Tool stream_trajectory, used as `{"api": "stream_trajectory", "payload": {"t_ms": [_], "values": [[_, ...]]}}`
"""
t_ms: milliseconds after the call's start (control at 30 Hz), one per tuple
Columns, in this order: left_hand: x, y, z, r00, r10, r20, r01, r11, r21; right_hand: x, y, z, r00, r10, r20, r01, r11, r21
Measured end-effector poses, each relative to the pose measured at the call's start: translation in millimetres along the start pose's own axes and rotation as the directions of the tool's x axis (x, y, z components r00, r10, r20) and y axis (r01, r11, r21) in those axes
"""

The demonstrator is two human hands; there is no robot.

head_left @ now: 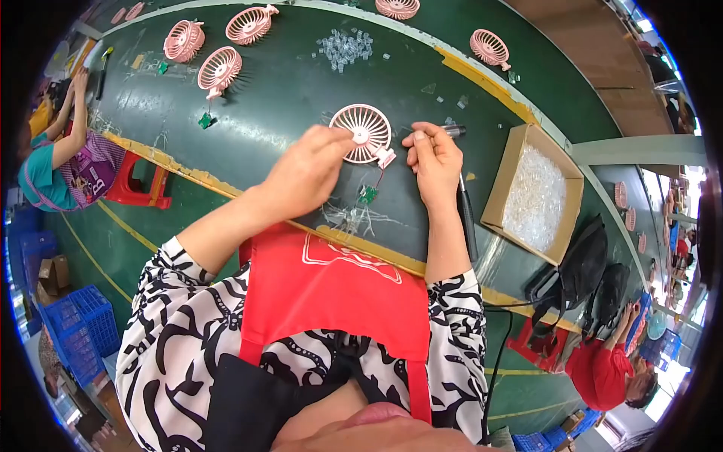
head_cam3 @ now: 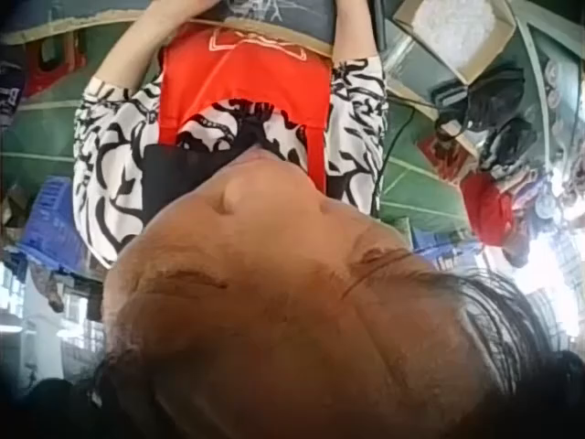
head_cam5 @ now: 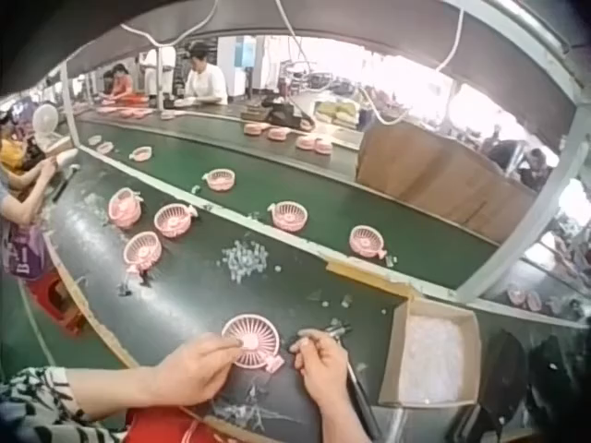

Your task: The person assembles portable fan covers by fitting components into the fan grilles by hand, securing them with a small mallet, and placing the assembled units onto the conveyor line.

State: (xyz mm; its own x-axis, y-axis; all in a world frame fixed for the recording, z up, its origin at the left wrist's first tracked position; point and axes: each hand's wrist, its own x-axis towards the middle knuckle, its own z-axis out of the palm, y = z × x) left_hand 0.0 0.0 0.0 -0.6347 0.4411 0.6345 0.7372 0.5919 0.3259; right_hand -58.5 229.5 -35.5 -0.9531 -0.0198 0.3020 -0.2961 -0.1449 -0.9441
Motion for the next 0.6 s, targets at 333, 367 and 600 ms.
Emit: {"api": "stream_trajectory", "payload": {"t_ms": [333, 367, 600], "values": [[13.8, -1.4, 33.5, 0.996, -0.038, -0.080, 0.035, 0.998, -0.046, -24.9, -35.9, 26.2, 0.910, 0.412, 0.044, -0.408, 0.910, -0.077], [13.8, -0.5, 32.9, 0.991, -0.093, -0.097, 0.084, 0.992, -0.096, -25.7, -34.9, 30.8, 0.910, 0.412, 0.045, -0.408, 0.910, -0.077], [18.6, 4.9, 32.6, 0.964, -0.181, -0.194, 0.163, 0.981, -0.107, -29.7, -37.7, 37.2, 0.905, 0.405, 0.129, -0.393, 0.913, -0.108]]}}
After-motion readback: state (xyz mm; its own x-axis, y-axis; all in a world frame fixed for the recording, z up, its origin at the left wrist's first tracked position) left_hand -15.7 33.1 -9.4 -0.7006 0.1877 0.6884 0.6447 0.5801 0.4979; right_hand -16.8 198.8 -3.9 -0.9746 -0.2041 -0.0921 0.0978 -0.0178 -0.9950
